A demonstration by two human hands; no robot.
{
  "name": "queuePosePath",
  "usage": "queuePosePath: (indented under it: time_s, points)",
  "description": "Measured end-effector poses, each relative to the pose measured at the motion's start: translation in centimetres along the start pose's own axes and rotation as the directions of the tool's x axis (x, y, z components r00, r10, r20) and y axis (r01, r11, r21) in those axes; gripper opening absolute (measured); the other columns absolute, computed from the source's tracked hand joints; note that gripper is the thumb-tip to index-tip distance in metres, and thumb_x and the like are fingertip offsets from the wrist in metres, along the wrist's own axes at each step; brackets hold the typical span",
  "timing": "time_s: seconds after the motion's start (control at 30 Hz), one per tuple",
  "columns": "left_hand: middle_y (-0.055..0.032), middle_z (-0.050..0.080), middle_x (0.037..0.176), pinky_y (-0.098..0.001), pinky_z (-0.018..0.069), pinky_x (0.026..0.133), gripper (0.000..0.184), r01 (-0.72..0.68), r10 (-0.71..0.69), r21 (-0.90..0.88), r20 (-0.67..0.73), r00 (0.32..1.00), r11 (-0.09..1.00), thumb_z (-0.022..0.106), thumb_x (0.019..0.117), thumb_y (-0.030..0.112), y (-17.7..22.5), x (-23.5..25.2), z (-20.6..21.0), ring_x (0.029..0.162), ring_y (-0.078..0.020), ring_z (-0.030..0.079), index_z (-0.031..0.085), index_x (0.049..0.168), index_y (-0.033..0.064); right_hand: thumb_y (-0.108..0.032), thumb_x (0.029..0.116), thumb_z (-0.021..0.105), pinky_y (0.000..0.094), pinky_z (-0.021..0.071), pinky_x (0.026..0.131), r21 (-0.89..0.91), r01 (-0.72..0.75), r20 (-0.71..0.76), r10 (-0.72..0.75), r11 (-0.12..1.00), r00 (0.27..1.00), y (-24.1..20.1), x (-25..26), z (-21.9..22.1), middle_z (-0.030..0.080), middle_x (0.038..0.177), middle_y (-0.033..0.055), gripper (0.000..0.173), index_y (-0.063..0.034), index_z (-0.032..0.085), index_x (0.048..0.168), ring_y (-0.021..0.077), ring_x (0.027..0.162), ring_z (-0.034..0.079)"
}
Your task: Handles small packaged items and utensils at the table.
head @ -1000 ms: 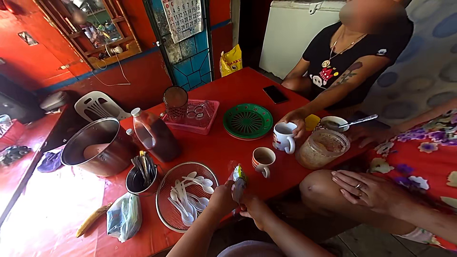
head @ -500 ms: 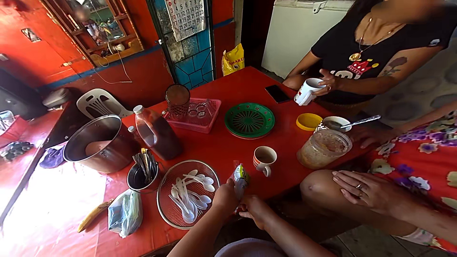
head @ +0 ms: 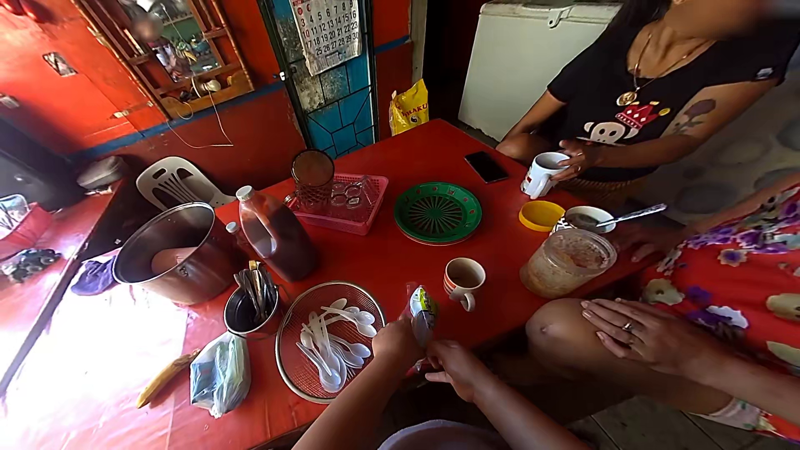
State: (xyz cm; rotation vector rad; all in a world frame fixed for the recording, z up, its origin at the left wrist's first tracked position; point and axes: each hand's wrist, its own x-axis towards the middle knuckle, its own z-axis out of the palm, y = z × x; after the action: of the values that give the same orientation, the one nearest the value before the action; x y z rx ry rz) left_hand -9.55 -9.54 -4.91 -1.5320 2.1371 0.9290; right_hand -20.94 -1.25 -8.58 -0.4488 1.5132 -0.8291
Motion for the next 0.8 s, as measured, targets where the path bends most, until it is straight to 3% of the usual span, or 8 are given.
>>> queuePosePath:
  time_s: [0.13, 0.23, 0.3, 0.4, 0.5, 0.53, 0.67, 0.8]
  points:
    - [-0.0201, 0.068, 0.116, -0.0567, 0.0509, 0.099, 0.048, -0.142, 0.134, -0.201, -0.054, 0.99, 0.969, 0.077, 0.0874, 0.026, -1.4, -0.2, -1.0, 0.113, -0.0349, 0.066, 0.06, 0.125, 0.0006, -0.018, 0.1037, 0.049, 0.0436, 0.0531, 0.085, -0.028, 0.118, 0.012, -0.117, 0.993, 0.993, -0.6, -0.7, -0.4, 0.062, 0.094, 0.007, 0.021, -0.0057, 0.064, 0.095, 0.0204, 0.094, 0.062]
    - [-0.0195, 0.069, 0.111, -0.0511, 0.0546, 0.094, 0.044, -0.154, 0.125, -0.374, -0.099, 0.987, 0.915, 0.078, 0.0867, 0.021, -2.1, -1.3, -1.9, 0.103, -0.0312, 0.068, 0.062, 0.12, -0.0019, -0.027, 0.1061, 0.048, 0.0442, 0.052, 0.091, 0.075, 0.258, -0.156, -0.244, 0.963, 0.957, -0.6, -0.9, -0.2, 0.063, 0.113, 0.0142, 0.033, 0.0002, 0.063, 0.118, 0.0246, 0.107, 0.062]
    - [-0.0179, 0.069, 0.109, -0.0465, 0.0589, 0.083, 0.042, -0.156, 0.12, -0.462, -0.107, 0.987, 0.873, 0.077, 0.0877, 0.021, -2.8, -1.7, -1.8, 0.094, -0.0272, 0.071, 0.062, 0.12, -0.001, -0.032, 0.1066, 0.05, 0.0465, 0.0514, 0.09, 0.217, 0.257, -0.292, -0.188, 0.942, 0.938, -0.9, -0.4, -0.1, 0.058, 0.123, 0.0178, 0.037, -0.0013, 0.056, 0.127, 0.0288, 0.113, 0.06]
    - [-0.0149, 0.069, 0.11, -0.0411, 0.0618, 0.074, 0.042, -0.176, 0.147, -0.573, -0.097, 0.984, 0.801, 0.076, 0.0884, 0.019, -3.4, -2.7, -1.7, 0.088, -0.0227, 0.072, 0.06, 0.123, 0.001, -0.043, 0.1073, 0.046, 0.0543, 0.0501, 0.098, 0.471, 0.108, -0.14, -0.047, 0.876, 0.989, -0.9, 0.1, -0.2, 0.05, 0.146, 0.0179, 0.054, -0.0093, 0.042, 0.149, 0.0329, 0.128, 0.055]
    - [-0.0116, 0.071, 0.103, -0.0375, 0.0609, 0.07, 0.041, -0.206, 0.188, -0.59, -0.092, 0.978, 0.781, 0.076, 0.089, 0.023, -3.6, -3.8, -1.6, 0.082, -0.0193, 0.072, 0.061, 0.121, 0.0027, -0.047, 0.109, 0.028, 0.0496, 0.0566, 0.096, 0.675, -0.01, 0.251, -0.217, 0.738, 0.943, 0.3, 0.6, -0.2, 0.061, 0.134, 0.0177, 0.056, -0.008, 0.041, 0.147, 0.0295, 0.118, 0.064]
    - [-0.0103, 0.071, 0.102, -0.0372, 0.0607, 0.072, 0.043, -0.22, 0.191, -0.569, -0.111, 0.975, 0.793, 0.076, 0.0892, 0.027, -3.6, -4.2, -1.6, 0.081, -0.0185, 0.071, 0.062, 0.122, 0.0038, -0.043, 0.1084, 0.032, 0.0482, 0.0581, 0.094, 0.73, -0.038, 0.313, -0.284, 0.682, 0.906, 0.7, 1.0, 0.0, 0.065, 0.126, 0.0186, 0.051, -0.0057, 0.046, 0.14, 0.0293, 0.112, 0.067]
    - [-0.0123, 0.072, 0.113, -0.0414, 0.0574, 0.09, 0.049, -0.287, 0.159, -0.441, -0.303, 0.939, 0.85, 0.064, 0.0997, 0.039, -3.1, -6.0, -2.0, 0.095, -0.0215, 0.071, 0.062, 0.134, 0.0044, -0.026, 0.1103, 0.038, 0.047, 0.0603, 0.09, 0.809, -0.057, 0.298, -0.324, 0.585, 0.898, 1.1, 1.4, 0.7, 0.068, 0.117, 0.0195, 0.034, -0.0046, 0.048, 0.135, 0.0299, 0.105, 0.07]
    - [-0.0108, 0.073, 0.119, -0.037, 0.0529, 0.101, 0.036, -0.348, 0.162, -0.375, -0.446, 0.88, 0.859, 0.052, 0.1072, 0.029, -2.9, -6.1, -1.4, 0.109, -0.0191, 0.07, 0.07, 0.13, 0.0073, -0.016, 0.1034, 0.054, 0.0514, 0.0604, 0.089, 0.808, -0.024, 0.283, -0.352, 0.588, 0.892, 1.0, 1.0, 0.9, 0.067, 0.118, 0.0208, 0.037, -0.0062, 0.042, 0.138, 0.033, 0.105, 0.071]
